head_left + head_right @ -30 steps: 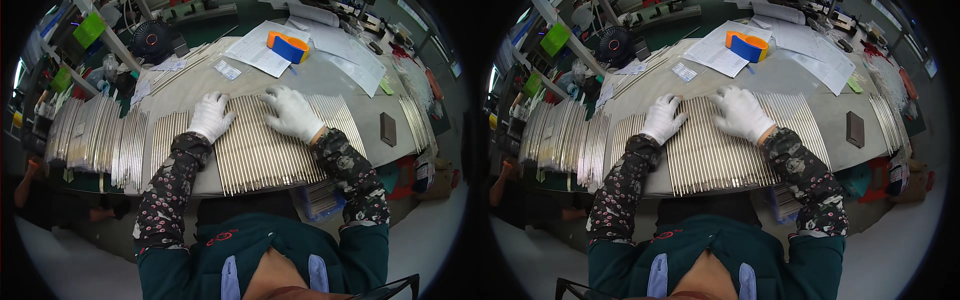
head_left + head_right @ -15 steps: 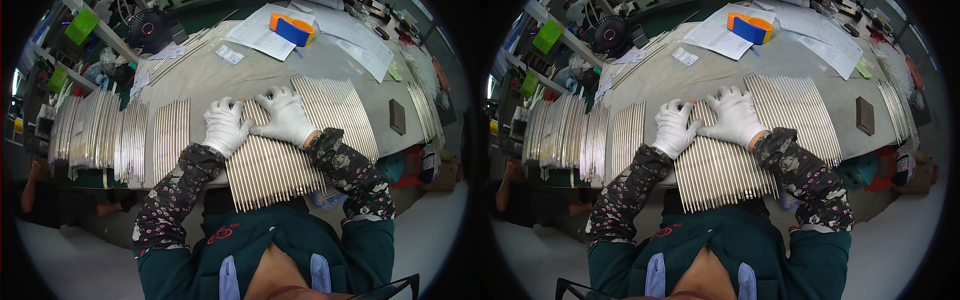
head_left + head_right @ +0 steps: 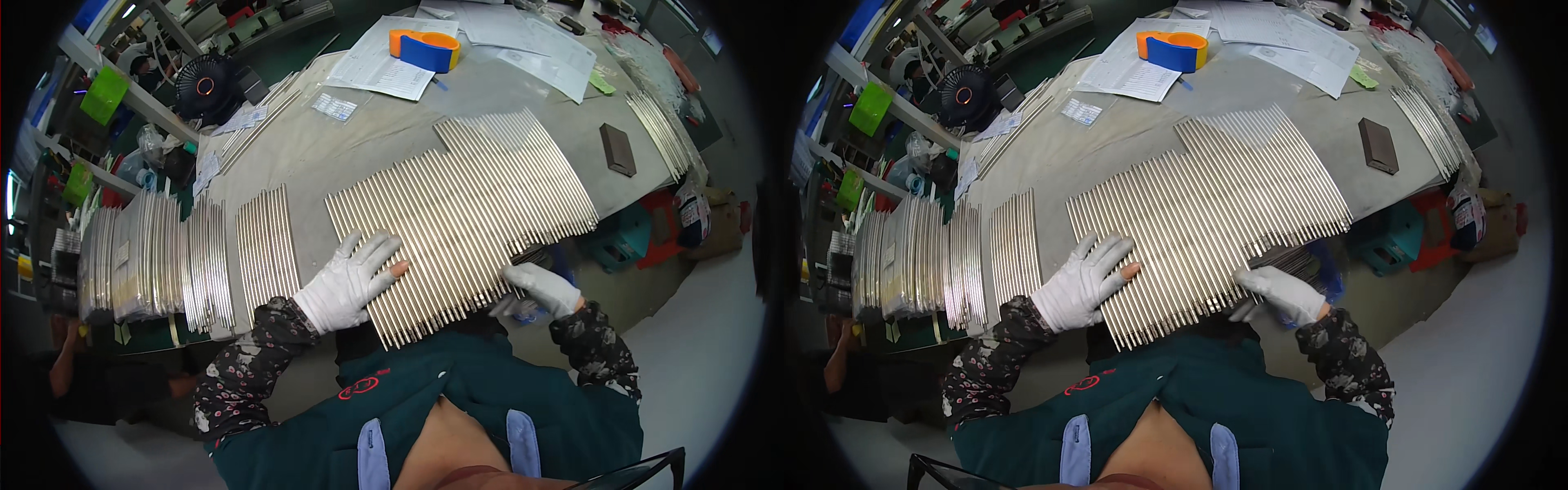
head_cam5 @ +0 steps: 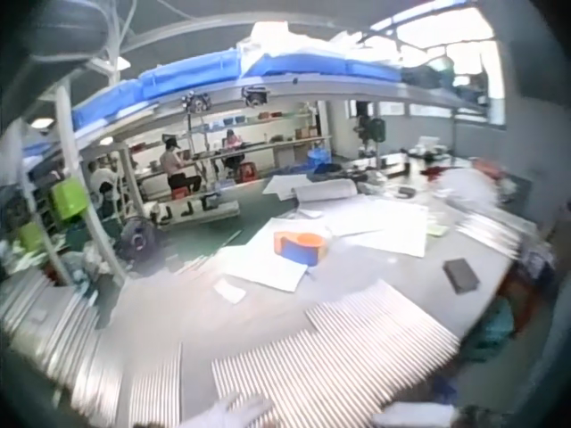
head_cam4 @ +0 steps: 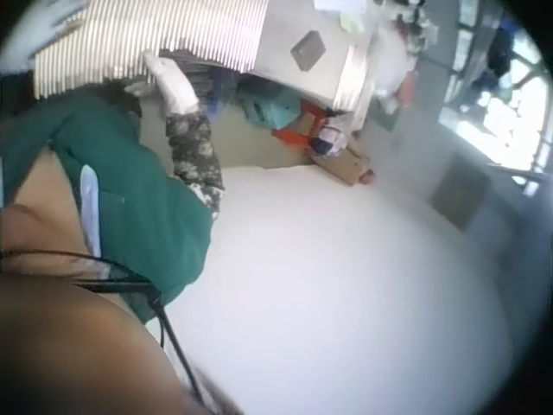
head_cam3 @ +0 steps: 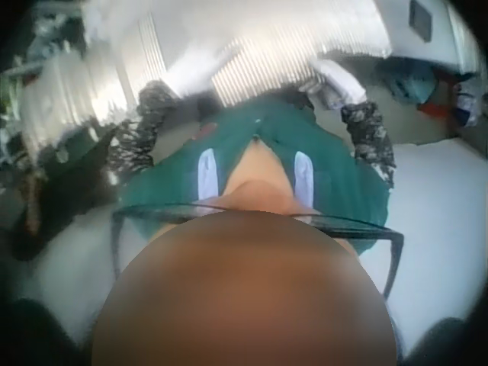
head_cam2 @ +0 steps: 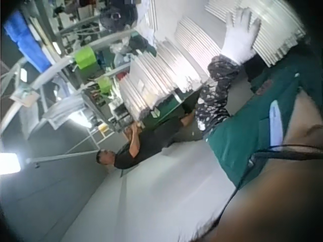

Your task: Sanding the ends of a group of metal rods and then bundling them together.

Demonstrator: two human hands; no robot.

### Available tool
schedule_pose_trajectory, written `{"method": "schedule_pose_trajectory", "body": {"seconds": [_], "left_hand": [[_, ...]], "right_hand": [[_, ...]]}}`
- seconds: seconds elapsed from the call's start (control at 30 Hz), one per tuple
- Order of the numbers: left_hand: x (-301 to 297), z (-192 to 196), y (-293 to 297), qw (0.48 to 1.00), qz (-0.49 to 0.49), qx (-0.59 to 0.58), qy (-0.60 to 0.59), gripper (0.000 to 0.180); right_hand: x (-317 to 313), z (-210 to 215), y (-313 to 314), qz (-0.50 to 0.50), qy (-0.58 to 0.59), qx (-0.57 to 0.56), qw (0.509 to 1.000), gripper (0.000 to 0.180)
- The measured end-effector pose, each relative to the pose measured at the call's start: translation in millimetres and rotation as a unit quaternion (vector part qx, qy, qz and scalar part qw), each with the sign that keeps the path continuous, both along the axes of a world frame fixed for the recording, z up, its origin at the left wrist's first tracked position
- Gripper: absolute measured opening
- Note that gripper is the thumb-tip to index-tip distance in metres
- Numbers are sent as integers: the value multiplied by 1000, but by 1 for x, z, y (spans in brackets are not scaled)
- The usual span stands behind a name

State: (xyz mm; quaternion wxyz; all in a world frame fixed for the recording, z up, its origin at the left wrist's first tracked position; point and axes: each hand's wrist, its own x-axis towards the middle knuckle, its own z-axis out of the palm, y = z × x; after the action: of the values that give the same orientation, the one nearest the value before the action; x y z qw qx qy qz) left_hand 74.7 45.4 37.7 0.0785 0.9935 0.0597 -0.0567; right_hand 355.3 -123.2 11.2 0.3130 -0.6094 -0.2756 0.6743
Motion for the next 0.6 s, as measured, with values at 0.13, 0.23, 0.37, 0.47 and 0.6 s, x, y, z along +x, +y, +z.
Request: {"method": "schedule_pose_trajectory", "body": {"seconds": [0.13, 0.23, 0.37, 0.47, 0.6], "left_hand": [[20, -25, 9, 988, -101, 7, -119, 73], [45, -22, 8, 976, -147, -39, -157, 66], [90, -2, 9, 948, -287, -1, -139, 65], [100, -12, 5, 925, -285, 16, -250, 45], [108, 39, 16, 901, -183, -99, -381, 37]], "right_hand": [[-22, -16, 19, -28, 247, 66, 966, 44], [-36, -9, 27, 36, 280, 33, 959, 45], [-43, -12, 32, 93, 233, 9, 968, 28], [-40, 17, 33, 120, 210, 4, 970, 26], [-15, 82, 43, 220, 201, 237, 925, 57]]}}
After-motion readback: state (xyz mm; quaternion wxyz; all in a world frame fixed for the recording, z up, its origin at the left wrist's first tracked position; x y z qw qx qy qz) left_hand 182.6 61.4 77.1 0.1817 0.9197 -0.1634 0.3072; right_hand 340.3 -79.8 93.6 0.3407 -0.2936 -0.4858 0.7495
